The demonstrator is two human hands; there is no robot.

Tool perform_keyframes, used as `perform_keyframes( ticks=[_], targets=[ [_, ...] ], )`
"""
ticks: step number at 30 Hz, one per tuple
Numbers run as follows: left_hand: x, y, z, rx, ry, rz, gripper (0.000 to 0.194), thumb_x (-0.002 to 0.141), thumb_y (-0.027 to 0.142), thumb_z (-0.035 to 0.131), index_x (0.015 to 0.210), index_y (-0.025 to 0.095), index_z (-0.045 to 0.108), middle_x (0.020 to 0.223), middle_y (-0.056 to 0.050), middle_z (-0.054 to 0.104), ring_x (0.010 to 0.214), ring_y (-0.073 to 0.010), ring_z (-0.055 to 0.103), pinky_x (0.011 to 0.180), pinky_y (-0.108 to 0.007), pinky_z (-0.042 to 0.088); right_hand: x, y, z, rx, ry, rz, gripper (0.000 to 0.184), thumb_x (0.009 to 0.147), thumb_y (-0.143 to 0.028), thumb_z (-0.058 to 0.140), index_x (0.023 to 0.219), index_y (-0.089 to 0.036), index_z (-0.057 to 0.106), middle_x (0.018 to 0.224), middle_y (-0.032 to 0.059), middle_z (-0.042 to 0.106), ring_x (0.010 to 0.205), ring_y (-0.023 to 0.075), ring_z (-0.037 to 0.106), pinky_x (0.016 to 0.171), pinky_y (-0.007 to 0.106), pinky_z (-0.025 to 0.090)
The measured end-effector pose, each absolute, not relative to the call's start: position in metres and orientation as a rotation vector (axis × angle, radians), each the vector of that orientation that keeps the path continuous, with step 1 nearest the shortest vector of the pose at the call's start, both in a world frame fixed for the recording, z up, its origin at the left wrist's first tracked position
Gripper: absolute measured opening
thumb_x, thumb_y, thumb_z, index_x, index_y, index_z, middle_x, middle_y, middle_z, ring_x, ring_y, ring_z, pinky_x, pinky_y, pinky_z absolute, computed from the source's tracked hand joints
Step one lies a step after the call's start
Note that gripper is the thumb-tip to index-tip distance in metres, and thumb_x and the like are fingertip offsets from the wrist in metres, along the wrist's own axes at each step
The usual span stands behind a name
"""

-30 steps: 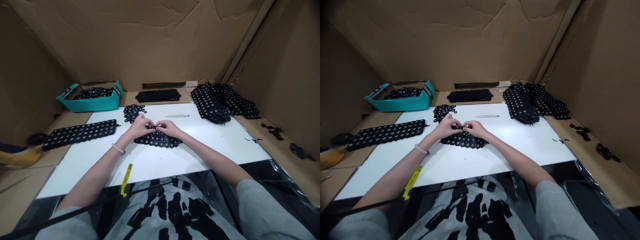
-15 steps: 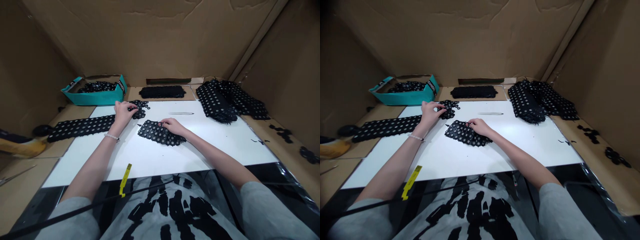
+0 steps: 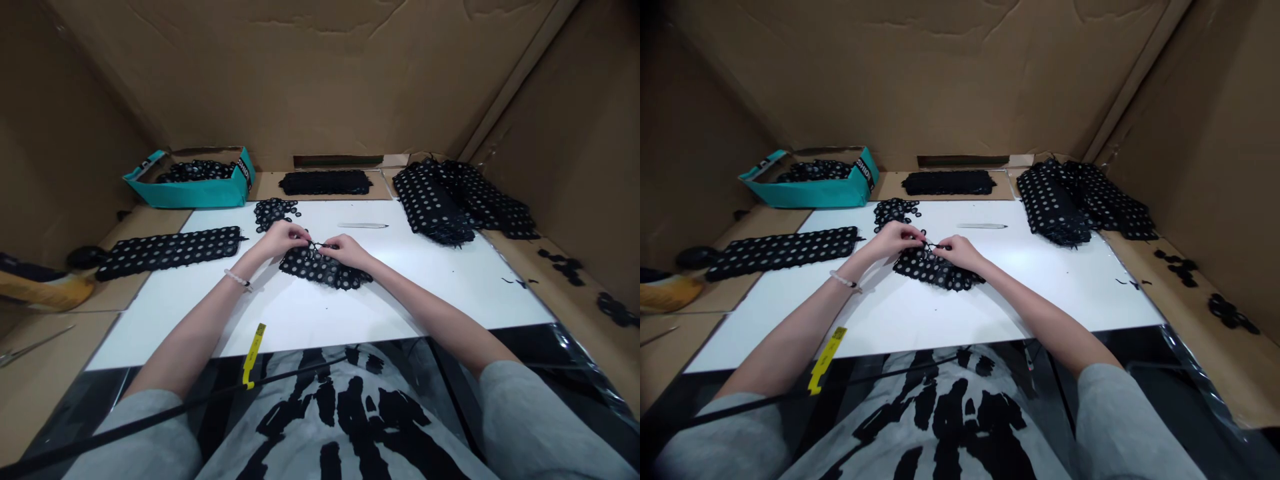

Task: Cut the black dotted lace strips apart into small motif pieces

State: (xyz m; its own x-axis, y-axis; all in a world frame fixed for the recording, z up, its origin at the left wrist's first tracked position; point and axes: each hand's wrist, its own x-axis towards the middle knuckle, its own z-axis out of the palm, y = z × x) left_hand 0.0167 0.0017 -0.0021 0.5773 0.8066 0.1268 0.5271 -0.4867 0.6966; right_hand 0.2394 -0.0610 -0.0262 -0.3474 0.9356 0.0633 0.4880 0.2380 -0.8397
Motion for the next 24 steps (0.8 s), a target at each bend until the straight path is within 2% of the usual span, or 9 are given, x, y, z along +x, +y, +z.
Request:
perform_keyframes(
  ticks=[5, 8, 10, 13, 17, 20, 24],
  targets=[
    [-0.021, 0.026, 0.003, 2.101, 1.436, 1.053, 0.016, 0.074, 0.033, 0.069, 0.08, 0.019, 0.075, 0.082, -0.007, 0.073, 0.075, -0.0229, 0.062, 0.074, -0.038, 0.048, 0.245, -0.059, -0.025, -1.283, -2.015, 1.006, 0.036, 0.079, -0.047, 0.056, 0.065, -0.014, 0.063, 0.06, -0.0013, 0.051, 0.063, 0.0124, 0.043, 0.064, 0.026, 0.031],
    [-0.031, 0.032, -0.001, 2.258, 1.585, 1.103, 0.016, 0.078, 0.033, 0.067, 0.083, 0.021, 0.075, 0.094, -0.011, 0.07, 0.096, -0.03, 0.057, 0.09, -0.047, 0.041, 0.247, -0.06, -0.023, -1.255, -2.028, 1.01, 0.041, 0.08, -0.051, 0.054, 0.064, -0.014, 0.061, 0.06, -0.0016, 0.047, 0.063, 0.012, 0.04, 0.062, 0.026, 0.029],
    [-0.026, 0.029, -0.004, 2.404, 1.54, 1.03, 0.022, 0.082, 0.037, 0.064, 0.094, 0.021, 0.075, 0.102, -0.011, 0.067, 0.104, -0.0315, 0.051, 0.096, -0.05, 0.036, 0.248, -0.061, -0.021, -1.226, -2.055, 1.018, 0.043, 0.081, -0.053, 0.053, 0.066, -0.014, 0.062, 0.061, -0.001, 0.049, 0.063, 0.0122, 0.04, 0.062, 0.026, 0.03],
    [-0.011, 0.019, -0.006, 2.608, 1.232, 0.707, 0.031, 0.087, 0.04, 0.057, 0.108, 0.023, 0.072, 0.103, -0.009, 0.067, 0.1, -0.0278, 0.048, 0.095, -0.046, 0.035, 0.251, -0.061, -0.019, -1.159, -2.114, 1.063, 0.044, 0.081, -0.054, 0.055, 0.075, -0.013, 0.067, 0.066, 0.0005, 0.056, 0.066, 0.0128, 0.043, 0.064, 0.026, 0.032],
    [0.003, 0.006, -0.01, 2.711, 0.964, 0.381, 0.032, 0.09, 0.032, 0.048, 0.113, 0.028, 0.071, 0.118, -0.007, 0.063, 0.1, -0.0263, 0.042, 0.09, -0.042, 0.035, 0.256, -0.06, -0.016, -1.079, -2.177, 1.149, 0.045, 0.08, -0.056, 0.058, 0.082, -0.012, 0.071, 0.07, 0.0013, 0.06, 0.067, 0.0132, 0.044, 0.066, 0.026, 0.034],
    [0.008, 0.001, -0.014, 2.689, 0.955, 0.343, 0.033, 0.088, 0.025, 0.047, 0.11, 0.029, 0.072, 0.114, -0.006, 0.066, 0.098, -0.027, 0.042, 0.089, -0.042, 0.034, 0.258, -0.06, -0.013, -1.044, -2.206, 1.18, 0.045, 0.08, -0.055, 0.058, 0.082, -0.013, 0.071, 0.069, 0.0008, 0.06, 0.066, 0.0132, 0.045, 0.066, 0.026, 0.035],
    [0.006, 0.002, -0.011, 2.675, 1.149, 0.555, 0.022, 0.085, 0.029, 0.055, 0.095, 0.025, 0.075, 0.099, -0.008, 0.072, 0.097, -0.0295, 0.045, 0.088, -0.045, 0.035, 0.258, -0.063, -0.01, -1.027, -2.201, 1.184, 0.044, 0.08, -0.055, 0.057, 0.079, -0.013, 0.071, 0.07, 0.0008, 0.062, 0.067, 0.0139, 0.048, 0.067, 0.026, 0.036]
  ],
)
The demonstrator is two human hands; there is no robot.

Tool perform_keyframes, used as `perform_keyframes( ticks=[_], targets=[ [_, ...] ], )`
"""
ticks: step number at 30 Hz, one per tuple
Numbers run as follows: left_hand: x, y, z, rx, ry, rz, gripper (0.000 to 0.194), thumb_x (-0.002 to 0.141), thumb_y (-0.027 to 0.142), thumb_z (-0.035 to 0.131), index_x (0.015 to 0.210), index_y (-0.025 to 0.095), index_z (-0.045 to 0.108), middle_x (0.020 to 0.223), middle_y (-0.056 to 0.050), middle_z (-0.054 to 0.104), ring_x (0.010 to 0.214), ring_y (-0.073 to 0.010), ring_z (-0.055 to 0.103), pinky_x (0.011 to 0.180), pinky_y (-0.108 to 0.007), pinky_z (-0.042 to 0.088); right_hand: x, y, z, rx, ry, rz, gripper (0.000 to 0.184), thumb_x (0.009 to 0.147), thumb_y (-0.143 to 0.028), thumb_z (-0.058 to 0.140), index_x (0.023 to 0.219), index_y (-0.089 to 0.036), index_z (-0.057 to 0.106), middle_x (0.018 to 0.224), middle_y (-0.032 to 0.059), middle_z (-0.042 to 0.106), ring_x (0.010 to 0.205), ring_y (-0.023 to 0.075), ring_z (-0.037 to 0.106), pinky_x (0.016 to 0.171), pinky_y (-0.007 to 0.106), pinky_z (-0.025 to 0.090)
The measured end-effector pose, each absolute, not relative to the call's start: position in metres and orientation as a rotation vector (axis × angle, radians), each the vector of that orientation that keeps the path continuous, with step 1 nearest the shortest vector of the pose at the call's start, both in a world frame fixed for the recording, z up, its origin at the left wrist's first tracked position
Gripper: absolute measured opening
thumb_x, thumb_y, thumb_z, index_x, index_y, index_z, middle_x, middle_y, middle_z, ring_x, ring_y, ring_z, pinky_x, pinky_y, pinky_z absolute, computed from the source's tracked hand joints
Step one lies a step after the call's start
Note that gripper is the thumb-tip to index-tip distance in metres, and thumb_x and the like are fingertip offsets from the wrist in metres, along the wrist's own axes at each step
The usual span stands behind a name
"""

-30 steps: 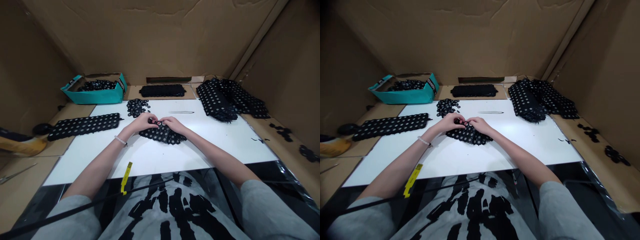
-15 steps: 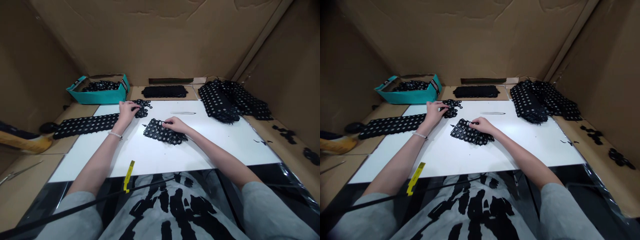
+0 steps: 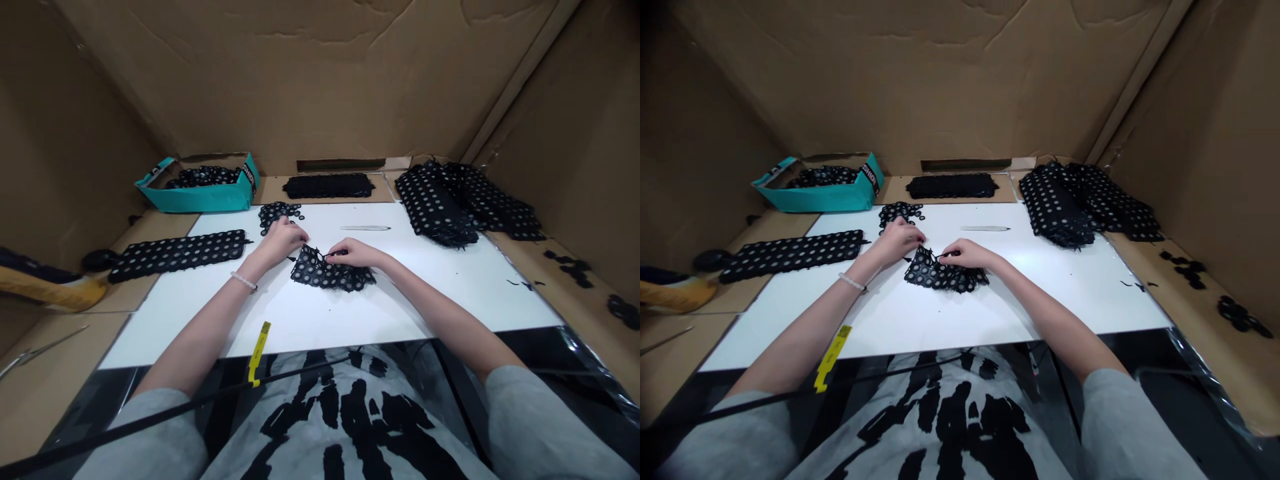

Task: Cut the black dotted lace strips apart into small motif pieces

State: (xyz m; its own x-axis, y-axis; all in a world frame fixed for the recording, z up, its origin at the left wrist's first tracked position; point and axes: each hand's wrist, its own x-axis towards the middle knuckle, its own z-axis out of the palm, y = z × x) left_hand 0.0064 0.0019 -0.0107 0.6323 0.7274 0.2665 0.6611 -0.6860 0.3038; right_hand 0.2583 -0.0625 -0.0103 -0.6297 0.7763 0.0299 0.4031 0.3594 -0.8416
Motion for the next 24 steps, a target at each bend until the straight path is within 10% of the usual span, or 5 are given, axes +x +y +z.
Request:
perform_keyframes(
  ticks=[7, 14, 24],
  targets=[
    [-0.007, 0.008, 0.004, 2.485, 1.621, 1.02, 0.025, 0.086, 0.031, 0.056, 0.103, 0.024, 0.074, 0.119, -0.008, 0.064, 0.11, -0.0317, 0.044, 0.095, -0.047, 0.035, 0.258, -0.061, -0.014, -1.147, -2.174, 1.126, 0.039, 0.08, -0.051, 0.059, 0.088, -0.015, 0.073, 0.076, 0.0015, 0.068, 0.071, 0.0166, 0.054, 0.07, 0.027, 0.038],
    [0.019, -0.011, 0.003, 2.513, 0.988, 0.395, 0.038, 0.081, 0.051, 0.063, 0.106, 0.024, 0.072, 0.103, -0.006, 0.07, 0.106, -0.0278, 0.048, 0.097, -0.04, 0.034, 0.259, -0.056, -0.02, -1.138, -2.102, 1.082, 0.037, 0.08, -0.045, 0.06, 0.091, -0.014, 0.075, 0.083, 0.0034, 0.072, 0.077, 0.0201, 0.059, 0.074, 0.029, 0.042],
    [0.019, -0.011, 0.003, 2.374, 0.915, 0.381, 0.03, 0.075, 0.046, 0.066, 0.086, 0.018, 0.07, 0.086, -0.004, 0.069, 0.084, -0.0216, 0.06, 0.077, -0.031, 0.045, 0.243, -0.062, -0.026, -1.193, -1.958, 1.063, 0.032, 0.078, -0.042, 0.061, 0.088, -0.014, 0.074, 0.072, 0.0004, 0.065, 0.068, 0.0145, 0.051, 0.067, 0.026, 0.037]
  ],
)
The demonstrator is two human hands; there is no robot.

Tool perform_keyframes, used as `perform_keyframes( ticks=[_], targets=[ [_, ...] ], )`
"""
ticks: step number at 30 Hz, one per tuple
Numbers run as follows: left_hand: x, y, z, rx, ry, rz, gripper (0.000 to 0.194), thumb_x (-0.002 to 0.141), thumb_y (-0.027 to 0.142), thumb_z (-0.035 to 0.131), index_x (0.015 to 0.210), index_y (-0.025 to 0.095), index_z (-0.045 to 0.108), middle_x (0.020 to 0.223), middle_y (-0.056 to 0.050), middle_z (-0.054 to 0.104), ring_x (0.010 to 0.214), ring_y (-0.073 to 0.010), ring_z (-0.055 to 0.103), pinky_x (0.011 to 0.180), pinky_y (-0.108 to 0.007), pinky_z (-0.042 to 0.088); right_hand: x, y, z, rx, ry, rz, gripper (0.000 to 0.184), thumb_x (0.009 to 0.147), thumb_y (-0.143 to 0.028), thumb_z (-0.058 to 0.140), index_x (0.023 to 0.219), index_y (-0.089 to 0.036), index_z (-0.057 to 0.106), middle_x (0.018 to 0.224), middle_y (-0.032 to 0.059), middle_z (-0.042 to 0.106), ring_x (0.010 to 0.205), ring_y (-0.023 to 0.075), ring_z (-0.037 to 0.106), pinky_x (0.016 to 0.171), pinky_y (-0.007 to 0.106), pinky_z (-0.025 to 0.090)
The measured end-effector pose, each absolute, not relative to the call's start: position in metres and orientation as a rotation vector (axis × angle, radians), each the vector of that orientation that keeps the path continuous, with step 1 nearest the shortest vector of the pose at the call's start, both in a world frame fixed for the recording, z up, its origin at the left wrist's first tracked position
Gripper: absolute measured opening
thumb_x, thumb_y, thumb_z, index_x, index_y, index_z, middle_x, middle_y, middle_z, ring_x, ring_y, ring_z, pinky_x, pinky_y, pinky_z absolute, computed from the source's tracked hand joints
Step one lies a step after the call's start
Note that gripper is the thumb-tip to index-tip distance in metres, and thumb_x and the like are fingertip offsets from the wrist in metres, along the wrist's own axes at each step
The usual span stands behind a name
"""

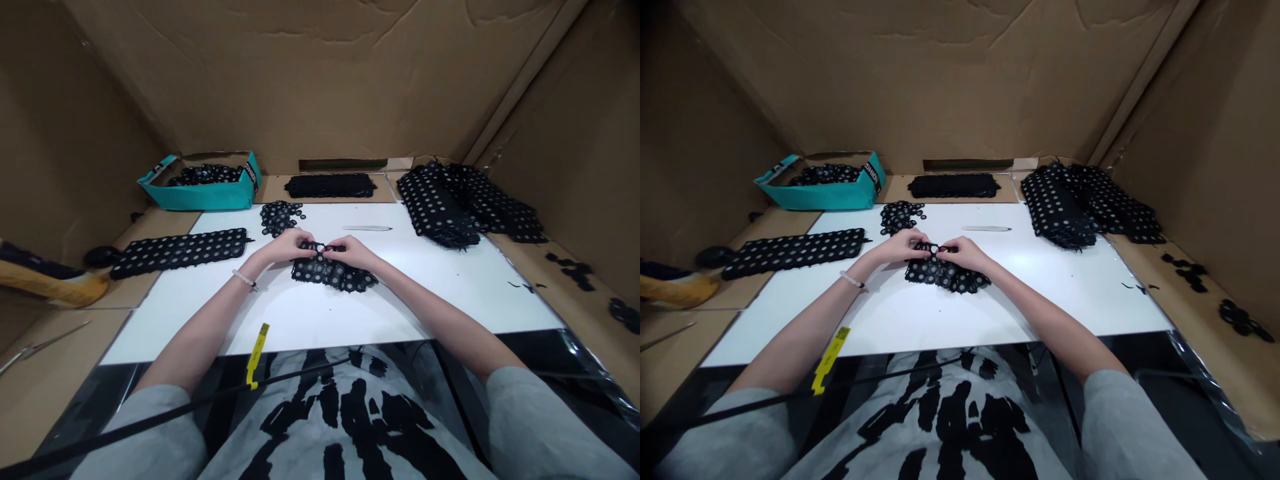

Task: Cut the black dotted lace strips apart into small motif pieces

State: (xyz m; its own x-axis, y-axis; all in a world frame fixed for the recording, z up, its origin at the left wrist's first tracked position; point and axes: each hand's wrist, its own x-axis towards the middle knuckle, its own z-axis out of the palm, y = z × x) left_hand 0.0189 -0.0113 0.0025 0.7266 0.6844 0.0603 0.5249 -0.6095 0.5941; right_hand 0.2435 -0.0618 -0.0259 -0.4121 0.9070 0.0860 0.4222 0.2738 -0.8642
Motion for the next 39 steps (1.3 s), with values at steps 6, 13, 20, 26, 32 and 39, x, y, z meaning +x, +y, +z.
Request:
perform_keyframes(
  ticks=[6, 13, 20, 26, 32, 39],
  targets=[
    [0.023, -0.016, 0.011, 2.4, 0.998, 0.519, 0.024, 0.075, 0.04, 0.065, 0.086, 0.02, 0.071, 0.093, -0.006, 0.073, 0.093, -0.0234, 0.059, 0.086, -0.034, 0.044, 0.239, -0.064, -0.027, -1.215, -1.927, 1.03, 0.034, 0.076, -0.048, 0.062, 0.071, -0.014, 0.066, 0.065, -0.0017, 0.056, 0.066, 0.0124, 0.046, 0.065, 0.025, 0.033],
    [-0.01, 0.016, 0.008, 2.097, 1.439, 0.926, 0.024, 0.072, 0.041, 0.067, 0.078, 0.017, 0.073, 0.079, -0.005, 0.072, 0.074, -0.0205, 0.059, 0.07, -0.031, 0.044, 0.241, -0.06, -0.029, -1.299, -1.908, 1.033, 0.033, 0.072, -0.048, 0.063, 0.067, -0.015, 0.063, 0.062, -0.0021, 0.053, 0.064, 0.0124, 0.044, 0.065, 0.026, 0.033],
    [-0.024, 0.02, 0.001, 2.394, 1.721, 1.068, 0.03, 0.084, 0.036, 0.057, 0.103, 0.02, 0.074, 0.108, -0.012, 0.065, 0.107, -0.0308, 0.047, 0.095, -0.046, 0.036, 0.241, -0.063, -0.028, -1.305, -1.876, 1.035, 0.031, 0.074, -0.046, 0.063, 0.074, -0.015, 0.069, 0.071, 0.0002, 0.062, 0.07, 0.0149, 0.051, 0.07, 0.027, 0.036],
    [0.012, -0.007, 0.012, 2.534, 1.066, 0.595, 0.033, 0.079, 0.049, 0.066, 0.094, 0.022, 0.074, 0.093, -0.007, 0.072, 0.094, -0.0249, 0.055, 0.088, -0.037, 0.042, 0.241, -0.062, -0.027, -1.248, -1.897, 1.002, 0.033, 0.081, -0.046, 0.057, 0.08, -0.016, 0.069, 0.072, 0.0006, 0.063, 0.072, 0.0152, 0.052, 0.07, 0.026, 0.036],
    [0.019, -0.007, 0.003, 2.333, 1.013, 0.501, 0.03, 0.072, 0.048, 0.072, 0.082, 0.02, 0.075, 0.085, -0.005, 0.074, 0.083, -0.0219, 0.061, 0.076, -0.032, 0.046, 0.243, -0.063, -0.027, -1.191, -1.903, 1.025, 0.035, 0.082, -0.048, 0.056, 0.082, -0.016, 0.068, 0.074, 0.0004, 0.062, 0.073, 0.0148, 0.05, 0.071, 0.026, 0.036],
    [-0.023, 0.023, 0.009, 1.909, 1.382, 1.18, 0.037, 0.079, 0.048, 0.067, 0.09, 0.013, 0.074, 0.089, -0.005, 0.074, 0.086, -0.0189, 0.062, 0.077, -0.031, 0.047, 0.243, -0.062, -0.028, -1.308, -1.895, 1.041, 0.033, 0.075, -0.047, 0.061, 0.066, -0.015, 0.063, 0.059, -0.0022, 0.051, 0.063, 0.013, 0.045, 0.065, 0.027, 0.033]
  ],
)
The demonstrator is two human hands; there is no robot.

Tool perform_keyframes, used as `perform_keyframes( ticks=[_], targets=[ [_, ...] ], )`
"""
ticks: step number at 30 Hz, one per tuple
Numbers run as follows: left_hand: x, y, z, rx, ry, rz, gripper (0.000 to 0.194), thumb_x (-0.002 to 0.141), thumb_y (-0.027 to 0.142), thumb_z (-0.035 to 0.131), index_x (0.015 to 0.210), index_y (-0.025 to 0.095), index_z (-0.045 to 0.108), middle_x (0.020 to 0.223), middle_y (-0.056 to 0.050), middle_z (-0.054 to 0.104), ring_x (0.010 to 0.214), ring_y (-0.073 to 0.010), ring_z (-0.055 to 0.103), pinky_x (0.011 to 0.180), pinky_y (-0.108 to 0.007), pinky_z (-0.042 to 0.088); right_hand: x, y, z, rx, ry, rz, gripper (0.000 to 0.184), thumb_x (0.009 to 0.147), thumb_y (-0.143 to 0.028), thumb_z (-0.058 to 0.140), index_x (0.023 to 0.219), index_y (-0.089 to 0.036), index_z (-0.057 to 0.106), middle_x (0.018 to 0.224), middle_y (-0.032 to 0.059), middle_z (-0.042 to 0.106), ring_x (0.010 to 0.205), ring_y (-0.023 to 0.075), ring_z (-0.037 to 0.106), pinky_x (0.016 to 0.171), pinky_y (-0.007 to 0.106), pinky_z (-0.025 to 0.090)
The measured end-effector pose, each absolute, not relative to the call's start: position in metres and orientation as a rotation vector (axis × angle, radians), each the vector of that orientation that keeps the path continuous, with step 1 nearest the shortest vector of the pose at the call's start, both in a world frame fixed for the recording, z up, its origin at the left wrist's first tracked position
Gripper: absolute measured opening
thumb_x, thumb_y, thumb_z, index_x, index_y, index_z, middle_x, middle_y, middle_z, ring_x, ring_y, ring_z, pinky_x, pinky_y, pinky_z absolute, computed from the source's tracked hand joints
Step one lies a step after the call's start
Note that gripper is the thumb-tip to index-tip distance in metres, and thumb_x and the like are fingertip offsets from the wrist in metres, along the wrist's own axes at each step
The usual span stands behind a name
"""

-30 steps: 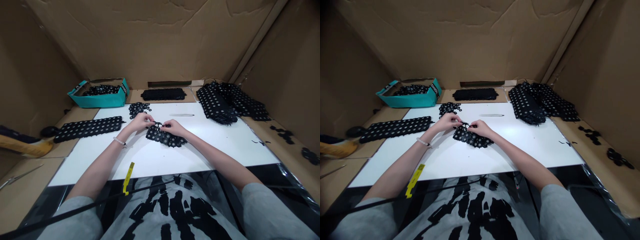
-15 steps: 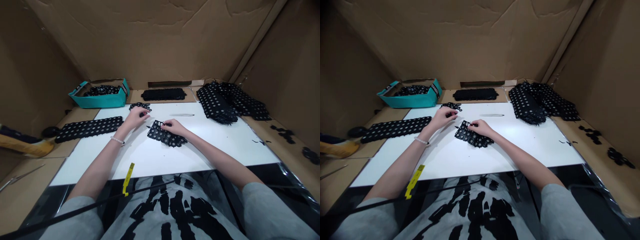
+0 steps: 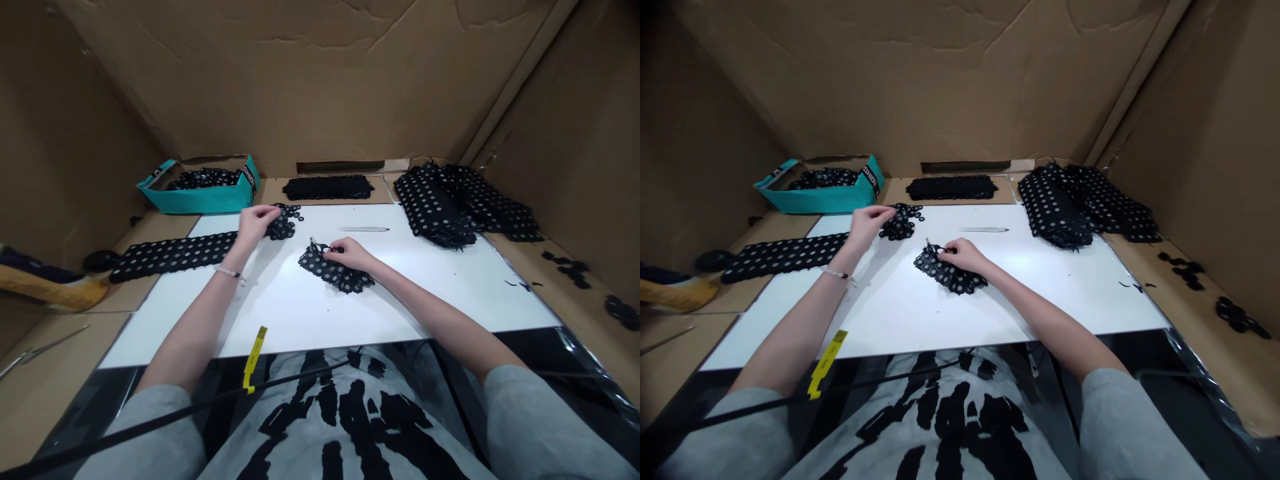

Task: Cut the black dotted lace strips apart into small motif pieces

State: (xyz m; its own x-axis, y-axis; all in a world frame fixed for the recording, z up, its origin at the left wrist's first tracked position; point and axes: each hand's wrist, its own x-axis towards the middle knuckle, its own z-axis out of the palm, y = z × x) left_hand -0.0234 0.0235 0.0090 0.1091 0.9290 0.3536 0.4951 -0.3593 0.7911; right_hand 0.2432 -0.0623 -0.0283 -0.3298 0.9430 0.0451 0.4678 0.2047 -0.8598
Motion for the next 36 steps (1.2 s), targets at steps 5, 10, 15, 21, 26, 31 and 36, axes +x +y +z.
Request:
perform_keyframes(
  ticks=[5, 10, 15, 21, 26, 31, 36],
  targets=[
    [-0.044, 0.042, -0.007, 2.09, 1.638, 1.2, 0.029, 0.088, 0.037, 0.059, 0.098, 0.015, 0.075, 0.099, -0.008, 0.069, 0.105, -0.026, 0.056, 0.098, -0.044, 0.039, 0.242, -0.064, -0.026, -1.34, -1.857, 1.056, 0.031, 0.074, -0.046, 0.061, 0.067, -0.016, 0.064, 0.063, -0.0013, 0.055, 0.065, 0.014, 0.048, 0.066, 0.027, 0.035],
    [-0.028, 0.032, -0.011, 2.32, 1.754, 1.175, 0.028, 0.088, 0.033, 0.056, 0.106, 0.021, 0.073, 0.113, -0.012, 0.064, 0.113, -0.0319, 0.048, 0.1, -0.049, 0.036, 0.242, -0.066, -0.025, -1.352, -1.849, 1.059, 0.034, 0.075, -0.048, 0.061, 0.072, -0.015, 0.068, 0.066, -0.0001, 0.059, 0.069, 0.0153, 0.051, 0.068, 0.027, 0.036],
    [0.0, 0.002, 0.012, 2.471, 1.174, 0.722, 0.027, 0.084, 0.043, 0.06, 0.086, 0.019, 0.072, 0.088, -0.005, 0.071, 0.083, -0.0211, 0.06, 0.079, -0.033, 0.046, 0.243, -0.063, -0.028, -1.268, -1.84, 1.065, 0.03, 0.076, -0.045, 0.06, 0.078, -0.016, 0.068, 0.07, -0.0006, 0.061, 0.072, 0.0154, 0.052, 0.072, 0.027, 0.037],
    [0.023, -0.013, 0.008, 2.409, 0.955, 0.461, 0.028, 0.075, 0.043, 0.069, 0.091, 0.019, 0.072, 0.093, -0.005, 0.073, 0.085, -0.0199, 0.063, 0.076, -0.029, 0.046, 0.244, -0.06, -0.029, -1.145, -1.82, 1.07, 0.03, 0.077, -0.044, 0.059, 0.081, -0.015, 0.067, 0.072, -0.0004, 0.06, 0.074, 0.016, 0.051, 0.074, 0.027, 0.038],
    [0.018, -0.011, 0.005, 2.288, 0.957, 0.414, 0.034, 0.076, 0.038, 0.068, 0.102, 0.017, 0.071, 0.097, -0.007, 0.073, 0.083, -0.0192, 0.062, 0.078, -0.029, 0.048, 0.244, -0.06, -0.029, -1.127, -1.797, 1.079, 0.033, 0.078, -0.046, 0.059, 0.082, -0.015, 0.067, 0.073, -0.0001, 0.06, 0.074, 0.0159, 0.05, 0.073, 0.027, 0.038],
    [0.02, -0.012, 0.001, 2.439, 0.962, 0.406, 0.035, 0.076, 0.042, 0.068, 0.103, 0.019, 0.073, 0.1, -0.008, 0.072, 0.099, -0.0255, 0.057, 0.089, -0.035, 0.045, 0.245, -0.06, -0.03, -1.202, -1.807, 1.088, 0.037, 0.074, -0.051, 0.064, 0.081, -0.014, 0.067, 0.065, -0.0021, 0.055, 0.067, 0.014, 0.045, 0.066, 0.027, 0.035],
    [0.025, -0.014, 0.001, 2.379, 0.964, 0.461, 0.031, 0.076, 0.038, 0.067, 0.1, 0.019, 0.071, 0.099, -0.007, 0.072, 0.098, -0.024, 0.058, 0.086, -0.034, 0.046, 0.245, -0.058, -0.029, -1.147, -1.857, 1.043, 0.032, 0.075, -0.043, 0.061, 0.086, -0.014, 0.068, 0.073, 0.0002, 0.06, 0.072, 0.0158, 0.049, 0.07, 0.028, 0.038]
  ],
)
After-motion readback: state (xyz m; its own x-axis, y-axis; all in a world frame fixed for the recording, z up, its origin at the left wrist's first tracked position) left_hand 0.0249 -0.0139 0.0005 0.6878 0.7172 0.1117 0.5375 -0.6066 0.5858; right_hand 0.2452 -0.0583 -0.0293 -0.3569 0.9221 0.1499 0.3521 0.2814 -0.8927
